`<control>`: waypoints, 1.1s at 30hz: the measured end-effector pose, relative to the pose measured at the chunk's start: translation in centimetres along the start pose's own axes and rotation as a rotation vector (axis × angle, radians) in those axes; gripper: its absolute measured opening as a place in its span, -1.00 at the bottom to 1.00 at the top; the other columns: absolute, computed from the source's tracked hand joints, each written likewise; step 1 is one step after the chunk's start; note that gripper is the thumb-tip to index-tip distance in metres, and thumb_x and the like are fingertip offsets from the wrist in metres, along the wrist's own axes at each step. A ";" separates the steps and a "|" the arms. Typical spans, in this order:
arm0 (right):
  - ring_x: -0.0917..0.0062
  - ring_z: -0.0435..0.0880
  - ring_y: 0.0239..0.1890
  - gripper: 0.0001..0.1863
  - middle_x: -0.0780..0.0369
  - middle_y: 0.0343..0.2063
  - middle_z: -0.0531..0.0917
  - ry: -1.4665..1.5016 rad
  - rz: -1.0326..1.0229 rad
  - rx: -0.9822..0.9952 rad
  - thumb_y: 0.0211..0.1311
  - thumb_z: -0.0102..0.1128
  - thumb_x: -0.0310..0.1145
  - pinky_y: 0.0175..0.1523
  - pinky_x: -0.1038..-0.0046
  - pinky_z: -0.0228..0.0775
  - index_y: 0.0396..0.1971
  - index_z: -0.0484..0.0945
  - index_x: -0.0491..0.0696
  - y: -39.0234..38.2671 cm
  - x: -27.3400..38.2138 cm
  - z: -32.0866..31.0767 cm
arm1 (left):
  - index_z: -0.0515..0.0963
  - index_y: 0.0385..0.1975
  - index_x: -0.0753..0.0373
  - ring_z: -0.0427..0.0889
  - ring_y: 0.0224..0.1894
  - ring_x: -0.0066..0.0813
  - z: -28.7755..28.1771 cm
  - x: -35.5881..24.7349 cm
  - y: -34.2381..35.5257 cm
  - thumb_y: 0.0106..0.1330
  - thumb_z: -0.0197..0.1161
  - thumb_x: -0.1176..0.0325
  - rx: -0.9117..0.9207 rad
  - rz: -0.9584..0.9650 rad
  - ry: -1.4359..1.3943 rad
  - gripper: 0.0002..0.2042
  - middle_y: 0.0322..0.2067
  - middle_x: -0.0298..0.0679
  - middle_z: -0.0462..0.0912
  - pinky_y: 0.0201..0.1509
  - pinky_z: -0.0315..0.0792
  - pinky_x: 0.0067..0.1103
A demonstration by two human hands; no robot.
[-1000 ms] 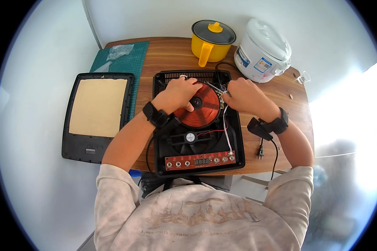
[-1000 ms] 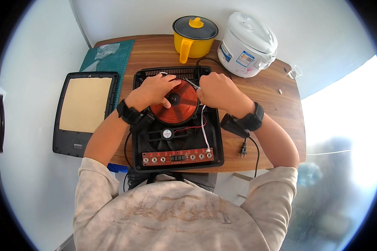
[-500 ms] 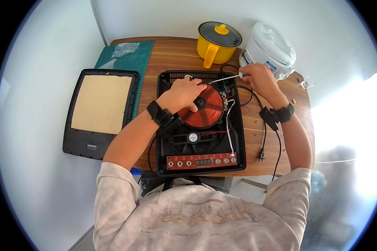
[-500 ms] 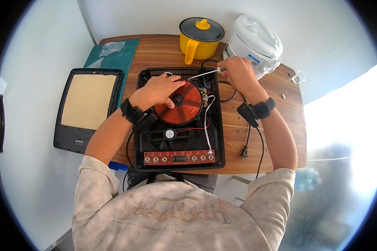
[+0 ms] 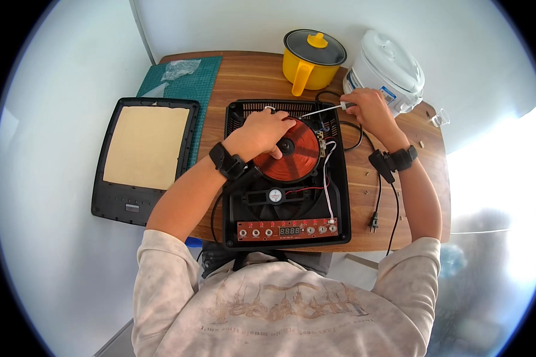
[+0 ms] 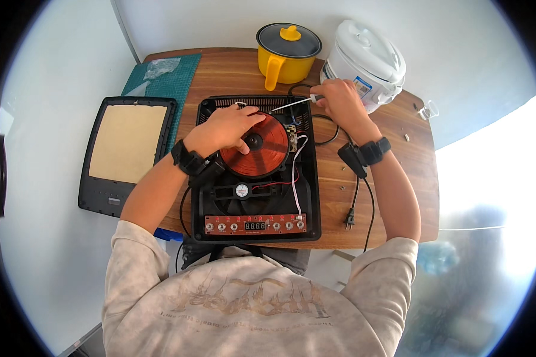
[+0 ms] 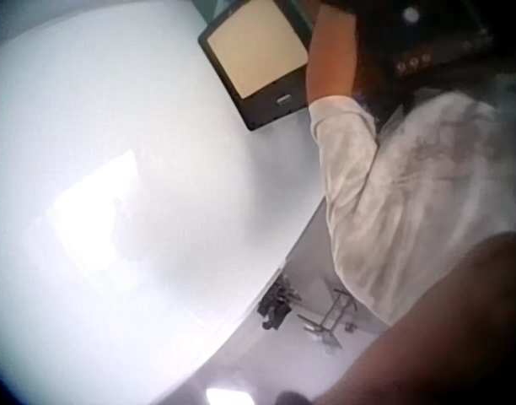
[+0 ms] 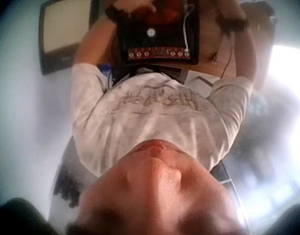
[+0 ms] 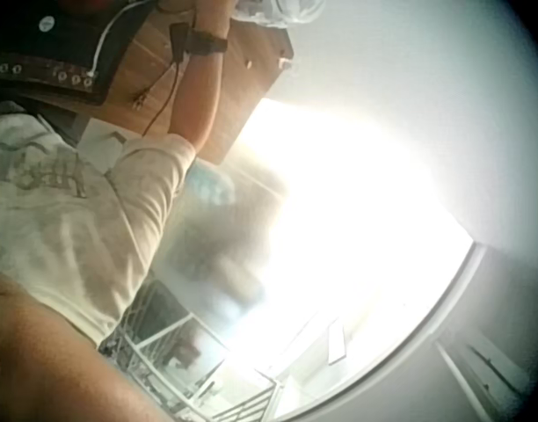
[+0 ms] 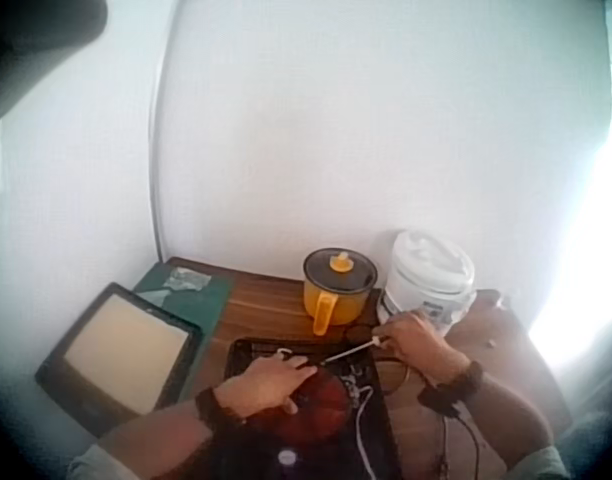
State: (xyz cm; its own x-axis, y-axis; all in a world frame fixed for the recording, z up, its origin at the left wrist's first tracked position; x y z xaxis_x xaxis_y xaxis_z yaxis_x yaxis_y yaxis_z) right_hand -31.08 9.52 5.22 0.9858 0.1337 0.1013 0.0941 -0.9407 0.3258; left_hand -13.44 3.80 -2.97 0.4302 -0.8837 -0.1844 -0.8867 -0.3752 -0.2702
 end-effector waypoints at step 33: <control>0.06 0.68 -0.33 -0.77 -0.01 -0.50 0.69 -0.199 0.048 0.343 0.13 0.32 -0.26 -0.11 0.11 0.49 -0.39 0.73 -0.13 -1.2 8.1 -0.1 | 0.37 0.37 0.10 0.48 0.28 0.02 -0.4 -0.2 -0.2 -0.14 0.65 0.18 -0.061 0.036 0.036 -0.06 0.36 -0.20 0.39 0.24 0.52 -0.23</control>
State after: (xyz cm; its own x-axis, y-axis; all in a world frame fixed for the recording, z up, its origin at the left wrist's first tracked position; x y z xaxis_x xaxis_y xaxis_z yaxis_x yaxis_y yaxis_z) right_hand -23.21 11.76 5.71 0.9947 0.0560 -0.0866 0.0552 -0.9984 -0.0113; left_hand -13.45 3.95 -2.53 0.3924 -0.9061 -0.1582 -0.9106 -0.3583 -0.2062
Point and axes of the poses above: each hand's wrist, its own y-axis towards the middle knuckle, its own z-axis out of the palm, x = y × z, the point moved 10 cm from there along y, towards the middle knuckle
